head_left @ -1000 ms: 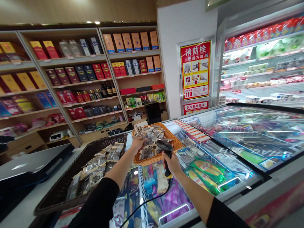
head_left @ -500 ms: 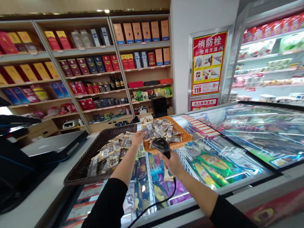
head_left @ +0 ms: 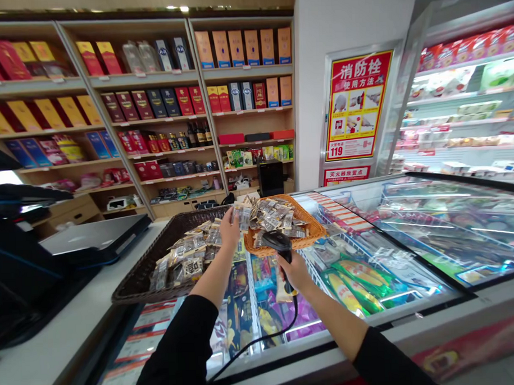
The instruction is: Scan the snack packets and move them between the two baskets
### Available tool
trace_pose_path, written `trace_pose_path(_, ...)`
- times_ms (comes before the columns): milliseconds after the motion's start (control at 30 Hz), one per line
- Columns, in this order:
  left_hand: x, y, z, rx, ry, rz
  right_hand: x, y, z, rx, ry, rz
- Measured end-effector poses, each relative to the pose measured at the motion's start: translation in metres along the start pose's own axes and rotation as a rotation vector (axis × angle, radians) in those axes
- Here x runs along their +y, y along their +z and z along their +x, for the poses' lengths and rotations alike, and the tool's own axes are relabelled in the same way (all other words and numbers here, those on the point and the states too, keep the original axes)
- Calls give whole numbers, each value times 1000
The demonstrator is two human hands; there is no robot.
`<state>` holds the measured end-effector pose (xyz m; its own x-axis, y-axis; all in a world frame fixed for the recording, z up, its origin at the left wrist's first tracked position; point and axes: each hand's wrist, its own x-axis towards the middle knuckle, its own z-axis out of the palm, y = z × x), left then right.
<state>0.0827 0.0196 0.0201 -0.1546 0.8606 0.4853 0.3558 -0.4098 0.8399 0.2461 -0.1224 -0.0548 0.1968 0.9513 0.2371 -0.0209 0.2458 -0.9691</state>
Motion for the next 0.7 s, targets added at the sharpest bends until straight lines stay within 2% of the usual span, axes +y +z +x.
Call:
trace_pose_path(67, 11, -25, 2, 138, 38, 202, 2, -1, 1, 0, 6, 55)
trace_pose_path(100, 16, -39, 3, 166, 20, 312, 2, -2, 2, 3, 5, 71)
trace_pose_path(200, 22, -84, 2, 135, -4, 587, 4, -2, 2, -3, 13, 81)
trace_pose_path(300, 16, -115, -8, -90, 27, 895, 6, -1, 1, -14, 39, 84)
trace_pose_path(367, 11, -124, -16, -258, -17, 1094, 7, -2, 1, -19, 51, 107)
trace_pose_path(400, 10, -126, -20, -292, -42, 1162, 6, -3, 2, -18, 52, 124)
trace_pose_path(467, 14, -122, -25, -256, -37, 1219, 5, -7, 7, 1, 44, 160)
trace_pose_path(533, 25, -111, -26, -185, 60, 1180, 2, -13, 17, 58, 21, 188)
trace_pose_path(600, 37, -90, -24, -177, 170, 1069, -1, -19, 29, 139, -3, 212)
trace_pose_path(633, 42, -76, -23, -214, 209, 1000, -2, -22, 34, 174, -6, 219)
trace_pose_path(700, 45, -43, -21, -365, 246, 882, -1, -27, 40, 217, -16, 226)
